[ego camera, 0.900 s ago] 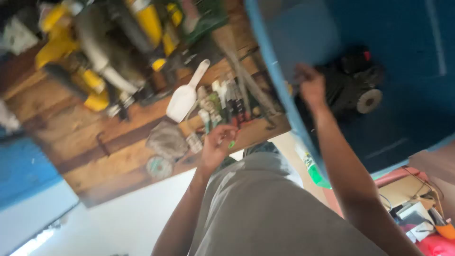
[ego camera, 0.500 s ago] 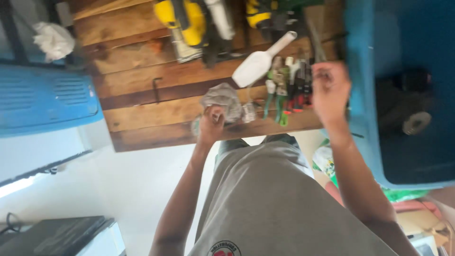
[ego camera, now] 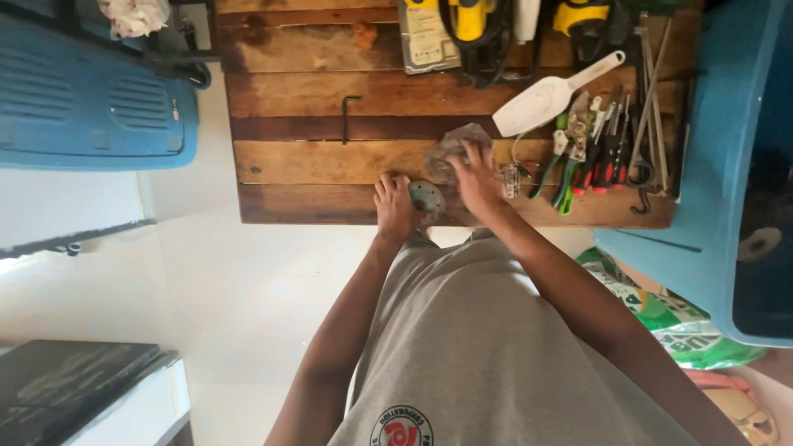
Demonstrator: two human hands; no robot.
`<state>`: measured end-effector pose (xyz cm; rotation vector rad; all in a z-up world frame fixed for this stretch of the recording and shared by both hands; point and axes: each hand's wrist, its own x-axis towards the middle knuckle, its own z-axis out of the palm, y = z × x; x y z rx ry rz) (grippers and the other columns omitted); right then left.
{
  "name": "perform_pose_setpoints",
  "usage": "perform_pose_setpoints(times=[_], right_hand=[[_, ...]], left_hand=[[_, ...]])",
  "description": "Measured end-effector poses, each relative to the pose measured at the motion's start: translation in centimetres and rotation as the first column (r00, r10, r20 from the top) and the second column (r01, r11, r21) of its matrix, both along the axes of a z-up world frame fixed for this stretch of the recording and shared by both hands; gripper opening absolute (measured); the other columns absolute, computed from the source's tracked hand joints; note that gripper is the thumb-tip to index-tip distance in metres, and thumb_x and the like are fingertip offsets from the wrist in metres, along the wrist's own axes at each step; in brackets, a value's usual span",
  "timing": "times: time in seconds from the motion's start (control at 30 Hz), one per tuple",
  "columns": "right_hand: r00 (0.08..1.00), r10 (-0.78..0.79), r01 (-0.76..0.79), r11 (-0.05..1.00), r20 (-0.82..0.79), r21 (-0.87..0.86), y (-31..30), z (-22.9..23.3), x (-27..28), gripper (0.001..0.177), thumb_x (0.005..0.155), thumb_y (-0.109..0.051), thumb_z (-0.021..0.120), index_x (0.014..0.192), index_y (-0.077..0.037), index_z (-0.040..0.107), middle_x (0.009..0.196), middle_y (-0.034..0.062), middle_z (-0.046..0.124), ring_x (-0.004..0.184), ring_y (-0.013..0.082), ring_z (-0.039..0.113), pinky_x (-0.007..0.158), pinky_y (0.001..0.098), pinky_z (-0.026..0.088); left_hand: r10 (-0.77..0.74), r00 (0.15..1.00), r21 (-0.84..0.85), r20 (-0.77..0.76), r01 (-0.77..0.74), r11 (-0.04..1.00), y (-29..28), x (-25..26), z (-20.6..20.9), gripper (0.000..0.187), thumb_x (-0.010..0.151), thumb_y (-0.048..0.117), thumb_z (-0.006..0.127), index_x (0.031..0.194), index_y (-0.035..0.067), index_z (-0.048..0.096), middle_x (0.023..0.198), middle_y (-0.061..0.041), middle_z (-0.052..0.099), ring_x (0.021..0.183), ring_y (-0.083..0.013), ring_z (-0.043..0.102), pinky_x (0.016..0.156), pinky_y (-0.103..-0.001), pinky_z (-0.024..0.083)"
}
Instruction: Repairing and cleaning a circular saw on a workbench.
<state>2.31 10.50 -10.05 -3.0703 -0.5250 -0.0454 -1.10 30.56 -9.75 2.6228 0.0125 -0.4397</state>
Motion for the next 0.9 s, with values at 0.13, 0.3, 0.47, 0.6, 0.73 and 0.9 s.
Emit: perform_pose_setpoints(times=[0.13,0.3,0.47,0.6,0.73,0.9], right_hand=[[0.990,-0.035,0.096,0.879,-0.137,0.468,-1.7,-0.7,0.1,0.036,0.089,-0.015,0.080,0.117,-0.010,0.059,0.134,0.0158,0.056,0.125,0.0375,0.057,0.093,0.0500,0.056],[0.941,0.161,0.053,0.798,-0.296,0.600,1.2,6.9,-1.5,0.039,0.092,-0.024,0.084,0.117,-0.012,0.058,0.122,0.0118,0.058,0.119,0.0321,0.059,0.100,0.0526,0.052],[0.987,0.117,-0.051,0.883,-0.112,0.466,4.4,10.7,-1.8,0.044,0.085,-0.016,0.072,0.123,-0.007,0.052,0.147,0.0235,0.038,0.134,0.0477,0.041,0.107,0.0609,0.037],[0.974,-0.147,0.220,0.782,-0.172,0.583,4.2,7.4,-0.8,0.036,0.104,-0.017,0.061,0.132,-0.001,0.045,0.151,0.0272,0.035,0.134,0.0474,0.042,0.111,0.0583,0.038],[0.849,-0.399,0.522,0.522,-0.347,0.675,2.8,6.7,-0.5,0.037,0.117,-0.025,0.055,0.140,0.001,0.042,0.140,0.0299,0.046,0.131,0.0485,0.048,0.116,0.0567,0.040],[0.929,-0.182,0.369,0.405,-0.322,0.836,1.5,11.6,-0.2,0.057,0.101,-0.020,0.057,0.142,0.005,0.026,0.129,0.0298,0.051,0.117,0.0390,0.059,0.096,0.0483,0.049]], left_hand=[[0.063,0.991,-0.270,-0.120,-0.094,0.958,1.8,0.4,-4.5,0.068,0.074,0.020,0.089,0.129,0.007,0.052,0.120,-0.016,0.063,0.114,-0.0397,0.060,0.092,-0.049,0.050],[0.236,0.968,-0.811,-0.082,-0.203,0.549,1.3,1.5,-8.3,0.022,0.100,0.006,0.061,0.120,-0.003,0.064,0.106,-0.017,0.074,0.101,-0.0312,0.070,0.088,-0.039,0.053],[0.240,0.948,-0.943,-0.210,-0.261,0.206,-0.9,2.2,-0.9,0.024,0.101,0.003,0.052,0.119,-0.004,0.067,0.103,-0.006,0.070,0.095,-0.0150,0.061,0.083,-0.030,0.051],[0.165,0.866,-0.874,-0.473,-0.485,0.039,-1.7,3.0,3.3,0.022,0.104,0.015,0.056,0.111,-0.001,0.069,0.093,-0.002,0.071,0.081,-0.0118,0.063,0.069,-0.030,0.054],[0.132,0.899,-0.871,-0.417,-0.437,0.225,-3.2,2.6,4.1,0.019,0.107,0.015,0.060,0.112,-0.001,0.068,0.091,-0.002,0.065,0.082,-0.0096,0.059,0.066,-0.028,0.053],[0.203,0.975,-0.959,-0.096,-0.145,0.243,-4.1,2.9,5.7,0.028,0.109,0.018,0.058,0.126,-0.003,0.066,0.100,-0.002,0.070,0.091,-0.0092,0.057,0.082,-0.025,0.050]])
